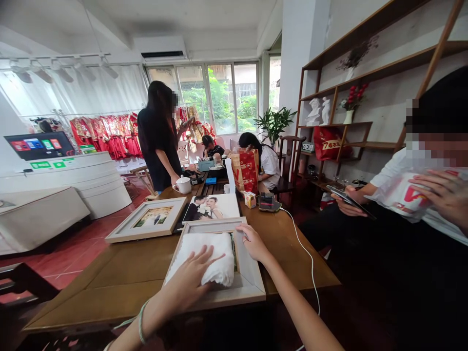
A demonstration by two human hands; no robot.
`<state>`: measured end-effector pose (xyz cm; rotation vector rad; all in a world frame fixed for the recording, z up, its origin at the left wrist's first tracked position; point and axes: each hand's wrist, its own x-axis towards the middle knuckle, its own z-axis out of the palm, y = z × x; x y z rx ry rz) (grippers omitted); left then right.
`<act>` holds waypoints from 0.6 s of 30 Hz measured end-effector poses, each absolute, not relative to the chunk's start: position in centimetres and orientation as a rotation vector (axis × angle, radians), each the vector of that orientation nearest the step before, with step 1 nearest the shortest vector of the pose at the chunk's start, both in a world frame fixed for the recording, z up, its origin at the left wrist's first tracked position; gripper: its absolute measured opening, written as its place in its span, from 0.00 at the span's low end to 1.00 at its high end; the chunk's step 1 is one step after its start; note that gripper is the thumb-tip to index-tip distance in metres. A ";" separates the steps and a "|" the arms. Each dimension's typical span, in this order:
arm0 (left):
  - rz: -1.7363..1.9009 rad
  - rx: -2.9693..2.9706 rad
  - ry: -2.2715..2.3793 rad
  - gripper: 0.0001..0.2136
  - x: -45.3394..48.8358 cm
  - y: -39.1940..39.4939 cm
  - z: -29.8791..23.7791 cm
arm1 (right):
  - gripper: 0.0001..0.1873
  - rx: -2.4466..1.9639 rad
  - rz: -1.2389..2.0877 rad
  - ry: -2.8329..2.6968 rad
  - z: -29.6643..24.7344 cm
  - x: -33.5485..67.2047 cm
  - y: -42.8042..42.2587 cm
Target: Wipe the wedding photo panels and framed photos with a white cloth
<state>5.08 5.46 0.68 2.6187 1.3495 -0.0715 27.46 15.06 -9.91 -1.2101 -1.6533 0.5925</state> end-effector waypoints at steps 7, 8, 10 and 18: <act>-0.078 2.603 1.444 0.35 6.4 5.3 0.1 | 0.26 -1.210 0.574 -1.666 -9.7 27.4 15.0; -0.054 2.627 1.477 0.36 6.5 6.2 -0.2 | 0.26 -1.211 0.569 -1.669 -9.7 27.4 15.0; 0.034 2.703 1.549 0.38 6.6 8.4 -0.6 | 0.26 -1.205 0.564 -1.676 -9.8 27.5 15.0; 0.231 2.791 1.549 0.33 9.2 13.5 -1.1 | 0.28 -1.161 0.563 -1.608 -9.7 27.4 14.9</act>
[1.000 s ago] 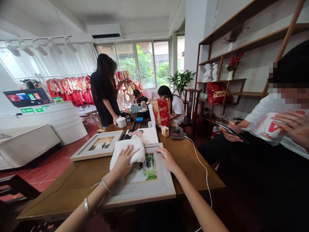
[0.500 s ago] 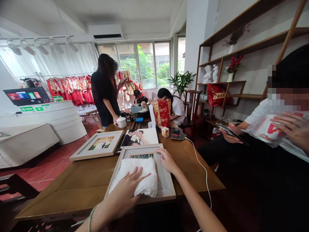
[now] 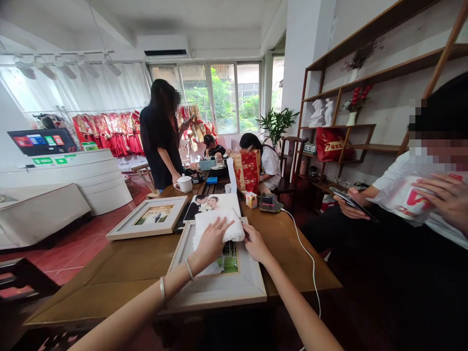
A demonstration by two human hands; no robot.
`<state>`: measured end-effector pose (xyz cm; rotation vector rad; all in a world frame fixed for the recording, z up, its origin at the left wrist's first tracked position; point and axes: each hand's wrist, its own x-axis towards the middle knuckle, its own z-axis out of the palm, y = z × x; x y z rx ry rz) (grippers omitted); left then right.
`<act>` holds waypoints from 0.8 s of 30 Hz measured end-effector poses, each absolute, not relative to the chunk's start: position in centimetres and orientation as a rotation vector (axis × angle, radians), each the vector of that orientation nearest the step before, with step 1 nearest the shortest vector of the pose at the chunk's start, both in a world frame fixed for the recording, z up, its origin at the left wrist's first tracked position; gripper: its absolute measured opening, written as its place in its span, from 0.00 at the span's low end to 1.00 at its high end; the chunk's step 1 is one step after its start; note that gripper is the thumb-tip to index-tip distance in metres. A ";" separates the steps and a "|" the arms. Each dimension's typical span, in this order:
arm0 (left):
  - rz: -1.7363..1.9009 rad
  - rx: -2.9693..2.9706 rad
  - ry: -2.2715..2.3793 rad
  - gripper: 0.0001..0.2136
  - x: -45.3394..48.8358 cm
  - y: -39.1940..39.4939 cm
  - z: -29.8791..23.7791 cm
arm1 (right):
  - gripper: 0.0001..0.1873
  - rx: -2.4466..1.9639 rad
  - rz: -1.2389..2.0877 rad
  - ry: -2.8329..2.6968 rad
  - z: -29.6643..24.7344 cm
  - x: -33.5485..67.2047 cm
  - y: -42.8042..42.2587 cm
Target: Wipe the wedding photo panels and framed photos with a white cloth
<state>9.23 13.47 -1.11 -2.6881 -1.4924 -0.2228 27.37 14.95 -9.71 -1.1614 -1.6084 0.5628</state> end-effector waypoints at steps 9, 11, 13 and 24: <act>-0.136 -2.944 -1.284 0.28 9.4 14.6 -1.2 | 0.24 -1.133 0.518 -1.652 -9.0 27.4 14.6; -0.076 -3.026 -1.235 0.29 8.6 14.0 -1.1 | 0.20 -1.154 0.511 -1.629 -9.2 27.5 14.8; -0.039 -3.119 -1.201 0.31 8.0 12.8 -1.0 | 0.20 -1.168 0.506 -1.611 -9.5 27.6 15.0; 0.047 -3.174 -0.899 0.31 7.0 3.1 -0.7 | 0.16 -1.221 0.555 -1.627 -9.8 27.8 15.2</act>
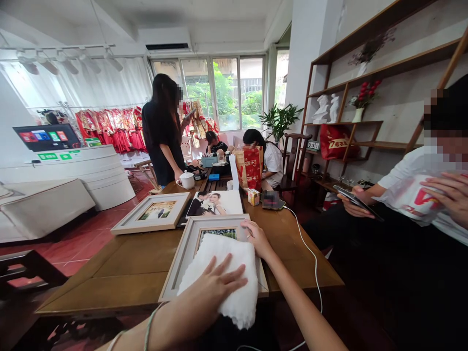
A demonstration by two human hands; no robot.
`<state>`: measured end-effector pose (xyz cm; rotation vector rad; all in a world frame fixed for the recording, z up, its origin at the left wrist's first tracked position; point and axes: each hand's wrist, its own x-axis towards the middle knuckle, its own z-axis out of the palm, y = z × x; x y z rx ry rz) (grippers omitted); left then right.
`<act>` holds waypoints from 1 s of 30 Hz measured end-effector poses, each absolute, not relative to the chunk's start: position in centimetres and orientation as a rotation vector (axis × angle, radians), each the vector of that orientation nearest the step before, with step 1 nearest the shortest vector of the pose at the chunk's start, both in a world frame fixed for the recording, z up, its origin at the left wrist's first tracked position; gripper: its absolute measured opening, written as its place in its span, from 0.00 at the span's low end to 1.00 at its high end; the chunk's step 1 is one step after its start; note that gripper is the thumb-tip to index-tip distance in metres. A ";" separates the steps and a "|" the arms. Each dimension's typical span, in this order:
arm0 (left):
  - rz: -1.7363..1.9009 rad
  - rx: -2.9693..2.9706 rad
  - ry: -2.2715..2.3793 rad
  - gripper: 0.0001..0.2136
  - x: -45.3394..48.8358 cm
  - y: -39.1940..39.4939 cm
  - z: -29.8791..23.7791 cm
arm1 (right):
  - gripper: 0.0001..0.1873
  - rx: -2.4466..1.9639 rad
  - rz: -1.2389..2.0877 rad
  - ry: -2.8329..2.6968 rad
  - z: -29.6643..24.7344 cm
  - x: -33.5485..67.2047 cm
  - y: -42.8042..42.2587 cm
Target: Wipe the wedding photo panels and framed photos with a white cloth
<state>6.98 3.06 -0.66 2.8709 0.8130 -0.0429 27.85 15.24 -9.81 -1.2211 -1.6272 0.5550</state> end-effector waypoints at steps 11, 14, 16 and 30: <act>-0.420 2.734 1.454 0.32 3.9 1.9 -0.3 | 0.17 -1.241 0.557 -1.601 -9.3 27.4 14.5; -0.406 2.707 1.592 0.36 3.5 3.7 0.4 | 0.18 -1.237 0.569 -1.600 -9.3 27.4 14.5; -0.334 2.740 1.602 0.37 3.4 5.1 0.7 | 0.18 -1.231 0.577 -1.598 -9.4 27.5 14.6; 0.094 2.890 1.752 0.36 0.4 13.7 -0.7 | 0.18 -1.240 0.579 -1.608 -9.2 27.5 14.5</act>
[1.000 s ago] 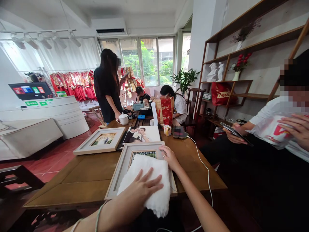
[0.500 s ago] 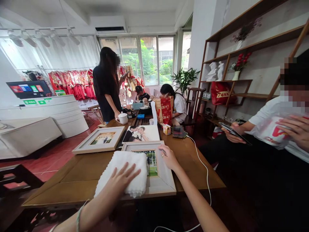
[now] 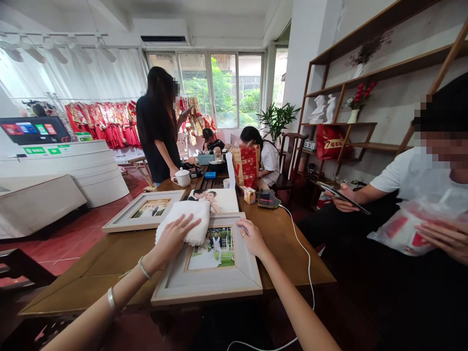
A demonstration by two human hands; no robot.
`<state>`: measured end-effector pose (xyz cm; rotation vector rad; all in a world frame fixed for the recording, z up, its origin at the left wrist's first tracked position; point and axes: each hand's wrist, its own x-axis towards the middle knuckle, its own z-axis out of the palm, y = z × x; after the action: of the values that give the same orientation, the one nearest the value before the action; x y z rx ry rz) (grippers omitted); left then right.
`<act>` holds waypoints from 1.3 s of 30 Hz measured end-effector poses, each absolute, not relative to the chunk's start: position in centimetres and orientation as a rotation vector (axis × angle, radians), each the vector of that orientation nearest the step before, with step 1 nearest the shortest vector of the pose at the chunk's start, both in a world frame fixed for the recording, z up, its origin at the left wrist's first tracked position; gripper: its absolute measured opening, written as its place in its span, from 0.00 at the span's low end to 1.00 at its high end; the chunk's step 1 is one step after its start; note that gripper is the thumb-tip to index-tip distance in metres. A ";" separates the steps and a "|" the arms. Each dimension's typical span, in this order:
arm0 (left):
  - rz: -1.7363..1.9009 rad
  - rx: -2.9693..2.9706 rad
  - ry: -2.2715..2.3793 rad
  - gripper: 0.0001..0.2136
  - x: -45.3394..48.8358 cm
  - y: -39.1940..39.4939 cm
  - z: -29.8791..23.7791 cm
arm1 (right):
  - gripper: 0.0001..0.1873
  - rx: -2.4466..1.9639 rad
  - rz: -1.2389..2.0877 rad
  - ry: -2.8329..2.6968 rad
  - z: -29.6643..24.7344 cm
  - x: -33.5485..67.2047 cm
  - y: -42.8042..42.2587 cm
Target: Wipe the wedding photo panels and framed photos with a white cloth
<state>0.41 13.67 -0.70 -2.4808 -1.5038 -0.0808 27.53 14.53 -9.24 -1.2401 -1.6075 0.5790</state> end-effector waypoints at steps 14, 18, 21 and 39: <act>0.021 -2.899 -1.578 0.28 -0.7 2.0 2.9 | 0.19 -1.235 0.567 -1.609 -9.3 27.5 14.5; -0.162 -2.803 -1.602 0.28 -0.3 2.5 0.7 | 0.19 -1.240 0.572 -1.614 -9.3 27.5 14.5; -0.201 -2.684 -1.620 0.33 -0.1 4.7 -0.8 | 0.19 -1.246 0.574 -1.615 -9.2 27.5 14.5; 0.102 -2.792 -1.436 0.41 1.4 11.7 0.0 | 0.20 -1.257 0.580 -1.619 -8.9 27.4 14.4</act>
<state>1.41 11.66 -0.03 -2.7923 -1.4360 0.1019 27.40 14.37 -8.92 -1.2573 -1.6187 0.5799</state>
